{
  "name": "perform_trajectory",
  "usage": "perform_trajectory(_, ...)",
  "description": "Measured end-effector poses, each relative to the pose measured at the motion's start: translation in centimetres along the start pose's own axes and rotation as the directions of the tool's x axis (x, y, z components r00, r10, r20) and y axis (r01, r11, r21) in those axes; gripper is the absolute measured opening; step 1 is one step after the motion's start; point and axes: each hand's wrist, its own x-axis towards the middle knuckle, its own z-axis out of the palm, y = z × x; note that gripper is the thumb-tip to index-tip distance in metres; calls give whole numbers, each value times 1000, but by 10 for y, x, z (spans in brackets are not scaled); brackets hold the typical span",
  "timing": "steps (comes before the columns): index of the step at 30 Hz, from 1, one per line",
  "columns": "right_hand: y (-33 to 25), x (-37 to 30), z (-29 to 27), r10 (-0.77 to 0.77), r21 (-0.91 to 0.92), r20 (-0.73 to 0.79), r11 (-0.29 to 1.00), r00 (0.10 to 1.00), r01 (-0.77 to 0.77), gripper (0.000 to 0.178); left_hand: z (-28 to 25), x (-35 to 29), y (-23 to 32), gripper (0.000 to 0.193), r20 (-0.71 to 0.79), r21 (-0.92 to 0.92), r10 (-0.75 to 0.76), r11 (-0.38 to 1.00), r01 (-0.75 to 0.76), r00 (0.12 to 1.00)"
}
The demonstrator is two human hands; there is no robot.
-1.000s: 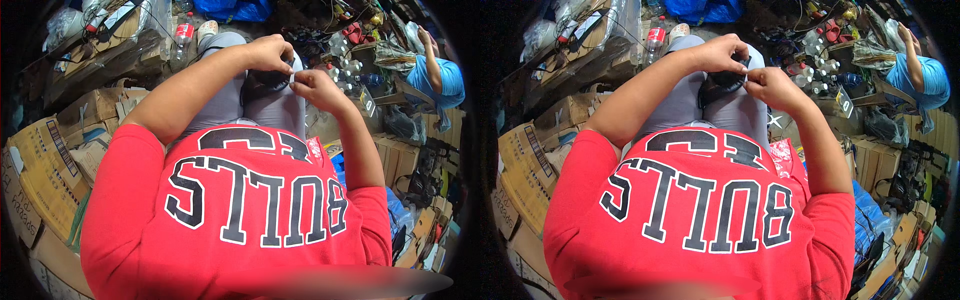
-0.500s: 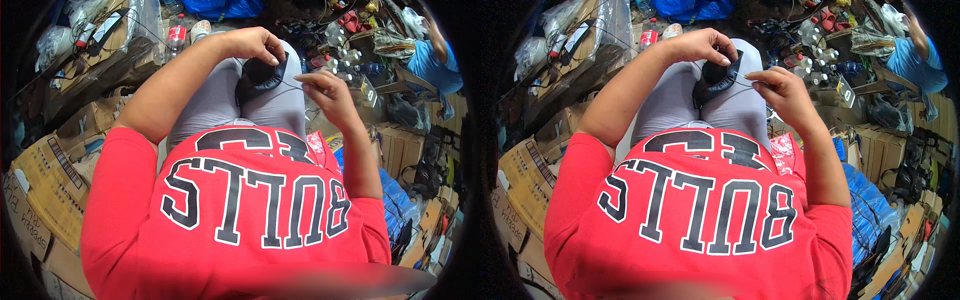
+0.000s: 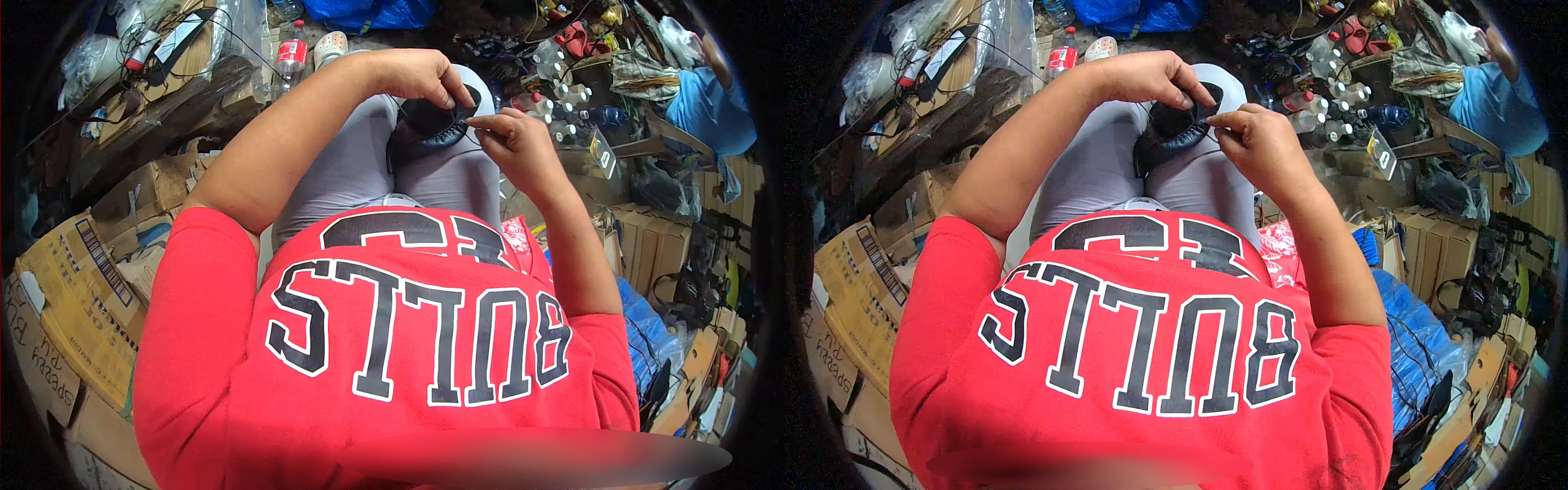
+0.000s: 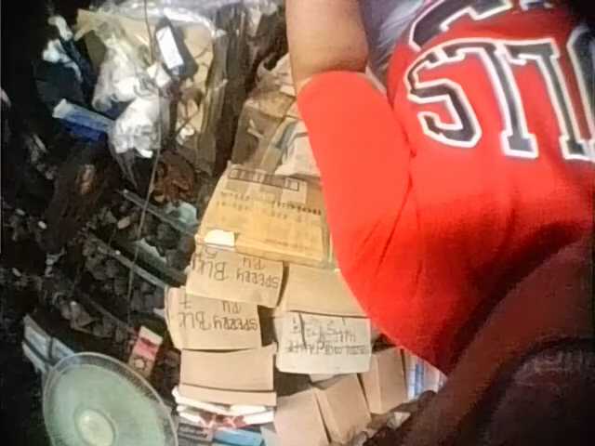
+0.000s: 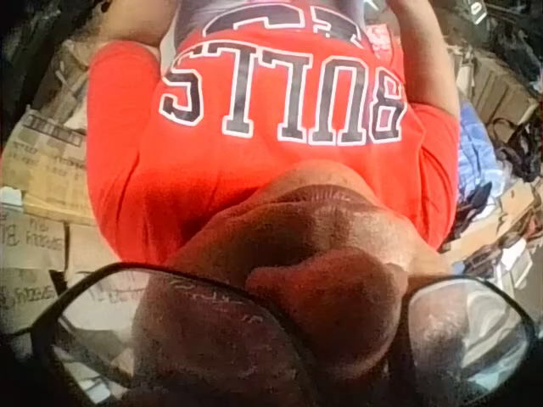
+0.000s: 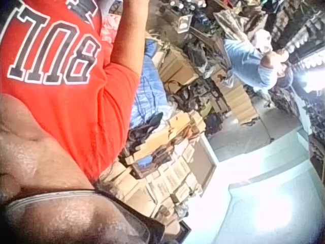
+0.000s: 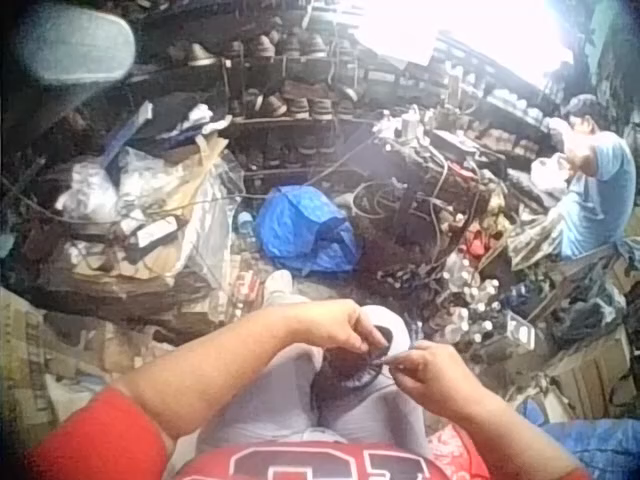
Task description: Manually stitching the upper portion of a shoe using a needle and thread.
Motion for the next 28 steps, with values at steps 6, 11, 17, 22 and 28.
perform_trajectory(6,35,4,5,98,252,74,961,992,-114,18,-1,8,-1,34,26,-31,28,999,-27,999)
perform_trajectory(11,58,13,6,100,539,288,805,952,-248,19,-4,10,-6,32,83,-89,120,990,-113,989)
perform_trajectory(17,46,13,31,245,740,199,598,949,-309,12,-3,13,-5,29,45,-3,57,998,-57,997)
perform_trajectory(22,26,9,19,50,351,-27,936,998,-38,15,2,-6,-9,28,-296,262,201,957,-123,934)
perform_trajectory(28,15,-10,25,91,179,-91,981,992,-74,21,31,-64,-2,52,-394,171,9,983,64,919)
